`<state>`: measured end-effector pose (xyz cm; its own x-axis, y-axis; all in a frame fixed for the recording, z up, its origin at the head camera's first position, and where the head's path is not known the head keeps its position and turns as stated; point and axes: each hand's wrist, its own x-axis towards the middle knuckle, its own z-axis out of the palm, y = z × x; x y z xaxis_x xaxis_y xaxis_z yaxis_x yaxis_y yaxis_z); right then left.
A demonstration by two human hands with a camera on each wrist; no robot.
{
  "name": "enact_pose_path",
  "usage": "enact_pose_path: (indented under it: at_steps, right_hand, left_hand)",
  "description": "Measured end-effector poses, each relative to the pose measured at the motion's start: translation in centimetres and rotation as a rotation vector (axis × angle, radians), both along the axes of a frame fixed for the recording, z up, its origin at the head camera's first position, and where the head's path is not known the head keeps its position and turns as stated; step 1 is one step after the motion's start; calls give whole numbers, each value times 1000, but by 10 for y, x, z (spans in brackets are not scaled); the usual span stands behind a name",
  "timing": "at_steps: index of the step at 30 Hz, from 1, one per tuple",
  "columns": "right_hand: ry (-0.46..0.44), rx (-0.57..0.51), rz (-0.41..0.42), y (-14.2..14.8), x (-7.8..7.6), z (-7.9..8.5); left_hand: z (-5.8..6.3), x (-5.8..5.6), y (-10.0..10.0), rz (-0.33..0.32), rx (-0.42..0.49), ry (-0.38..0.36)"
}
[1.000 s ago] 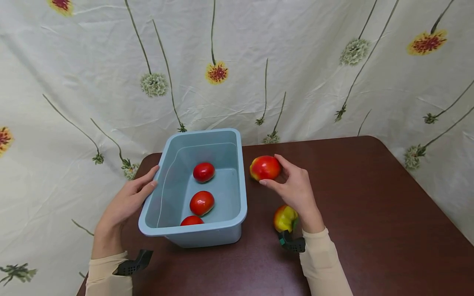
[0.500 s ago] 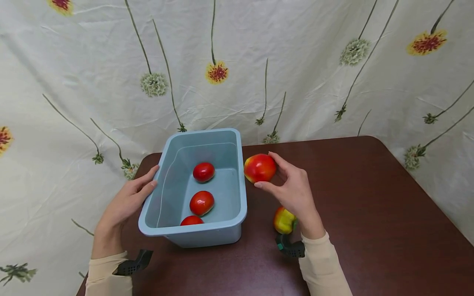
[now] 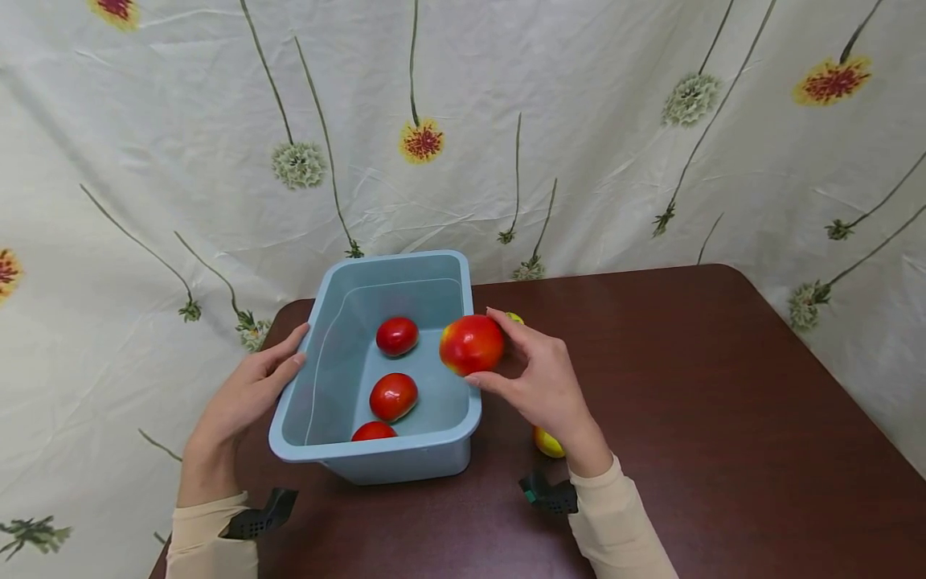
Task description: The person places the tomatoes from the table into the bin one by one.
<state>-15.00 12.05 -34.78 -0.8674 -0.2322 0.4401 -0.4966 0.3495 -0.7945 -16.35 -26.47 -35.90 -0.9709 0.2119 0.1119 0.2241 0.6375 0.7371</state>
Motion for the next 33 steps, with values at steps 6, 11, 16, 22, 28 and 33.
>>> enact_pose_path:
  at_steps: [6, 11, 16, 22, 28, 33]
  right_hand:
    - [9, -8, 47, -5, 1, -3]
    - [11, 18, 29, 1, 2, -1]
    - [-17, 43, -10, 13, 0, 1]
    - [-71, 82, -25, 25, -1, 5]
    - [-112, 136, -14, 34, -3, 5]
    - [-168, 225, 3, 43, -9, 0]
  left_hand:
    - [0, 0, 0, -5, 7, 2]
    - [0, 0, 1, -10, 5, 7]
    - [1, -1, 1, -11, 6, 4]
    - [1, 0, 0, -9, -3, 3]
    - [3, 1, 1, -5, -12, 0]
    - [4, 2, 2, -9, -5, 8]
